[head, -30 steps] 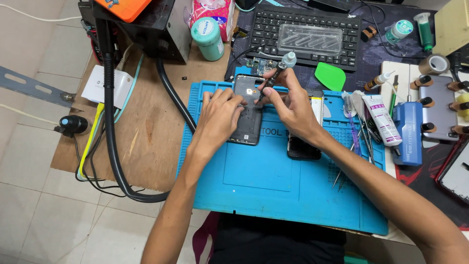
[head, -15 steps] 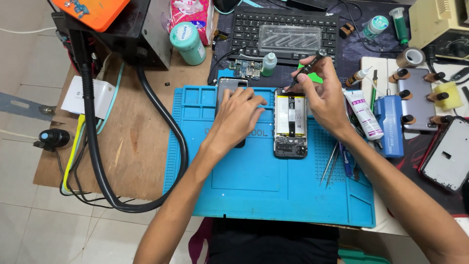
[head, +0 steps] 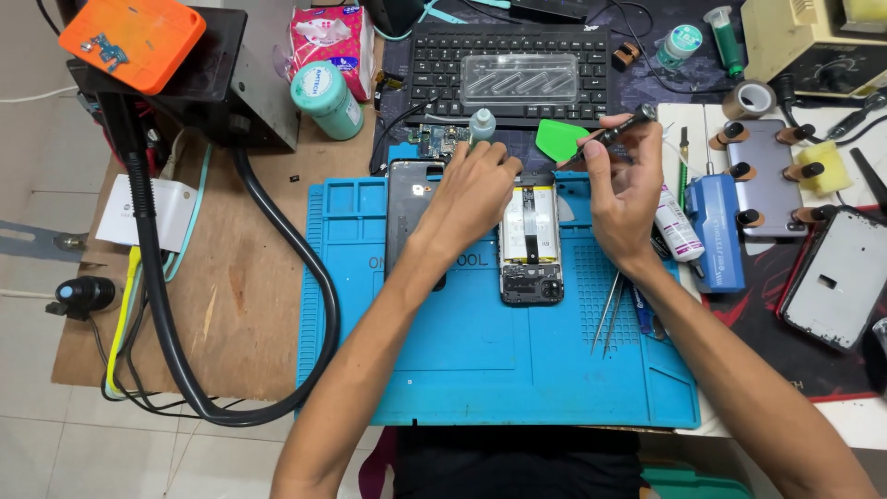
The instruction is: Securing internal components of a mobile phone with small screws using a manual screwdriver.
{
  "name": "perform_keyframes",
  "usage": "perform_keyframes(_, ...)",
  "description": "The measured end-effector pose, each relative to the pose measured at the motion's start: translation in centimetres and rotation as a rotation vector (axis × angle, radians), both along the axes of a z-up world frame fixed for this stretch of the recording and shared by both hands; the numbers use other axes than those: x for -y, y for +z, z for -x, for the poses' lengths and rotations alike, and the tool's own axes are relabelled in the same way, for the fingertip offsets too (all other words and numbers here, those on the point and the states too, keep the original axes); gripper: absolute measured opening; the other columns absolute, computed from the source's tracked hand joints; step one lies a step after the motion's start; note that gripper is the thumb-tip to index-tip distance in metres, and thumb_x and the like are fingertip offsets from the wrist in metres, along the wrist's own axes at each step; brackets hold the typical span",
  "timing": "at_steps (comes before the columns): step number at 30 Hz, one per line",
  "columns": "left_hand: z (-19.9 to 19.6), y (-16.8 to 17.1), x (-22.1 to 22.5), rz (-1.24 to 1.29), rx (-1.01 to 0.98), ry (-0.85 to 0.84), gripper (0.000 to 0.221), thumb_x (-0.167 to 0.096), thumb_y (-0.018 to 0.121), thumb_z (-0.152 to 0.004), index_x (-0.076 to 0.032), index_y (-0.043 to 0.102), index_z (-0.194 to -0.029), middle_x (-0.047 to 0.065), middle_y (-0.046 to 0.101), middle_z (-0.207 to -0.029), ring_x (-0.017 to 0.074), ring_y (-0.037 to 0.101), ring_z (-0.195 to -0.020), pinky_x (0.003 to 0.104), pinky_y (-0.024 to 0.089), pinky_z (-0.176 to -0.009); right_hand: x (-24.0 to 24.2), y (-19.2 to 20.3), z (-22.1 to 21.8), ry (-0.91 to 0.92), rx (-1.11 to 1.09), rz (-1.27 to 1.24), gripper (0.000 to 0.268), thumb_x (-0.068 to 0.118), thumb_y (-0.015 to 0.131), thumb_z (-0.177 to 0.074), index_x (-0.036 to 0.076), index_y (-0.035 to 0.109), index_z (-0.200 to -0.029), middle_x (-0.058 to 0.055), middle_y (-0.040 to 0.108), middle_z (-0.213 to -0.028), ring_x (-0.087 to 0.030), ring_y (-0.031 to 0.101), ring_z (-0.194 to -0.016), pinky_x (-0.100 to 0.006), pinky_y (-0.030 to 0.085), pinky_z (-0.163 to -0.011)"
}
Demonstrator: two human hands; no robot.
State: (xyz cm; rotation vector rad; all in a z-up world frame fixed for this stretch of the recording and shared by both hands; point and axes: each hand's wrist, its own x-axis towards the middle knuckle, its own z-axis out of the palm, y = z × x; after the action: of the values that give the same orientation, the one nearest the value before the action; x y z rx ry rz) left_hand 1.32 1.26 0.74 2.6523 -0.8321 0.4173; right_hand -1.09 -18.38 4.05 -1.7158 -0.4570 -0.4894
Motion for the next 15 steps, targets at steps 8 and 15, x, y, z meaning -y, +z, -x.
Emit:
perform_keyframes(8,-0.1,1.6,1.5,-0.164,0.083,-0.09,0.016,0.01,0.077,-0.074,0.0,0.075,-0.087,0.014,0.068,-0.078,0.026,0.063,-0.069,0.04,0.044,-0.075,0.2,-0.4,-0.3,-0.035,-0.003,-0.035,0.023,0.008,0.052,-0.113,-0.002,0.044,-0.132,-0.018,0.059,-0.106,-0.028,0.074,-0.088,-0.035,0.063,-0.078)
perform_keyframes(15,0.5,2.6,2.2,-0.232,0.099,-0.083,0.019,0.015,0.077,-0.069,-0.001,0.072,-0.078,0.01,0.065,-0.069,0.0207,0.061,-0.06,0.033,0.045,-0.066,0.1,-0.9,-0.3,-0.056,-0.021,-0.009,0.023,0.008,0.056,-0.111,-0.001,0.048,-0.13,-0.017,0.06,-0.106,-0.028,0.074,-0.09,-0.033,0.062,-0.075)
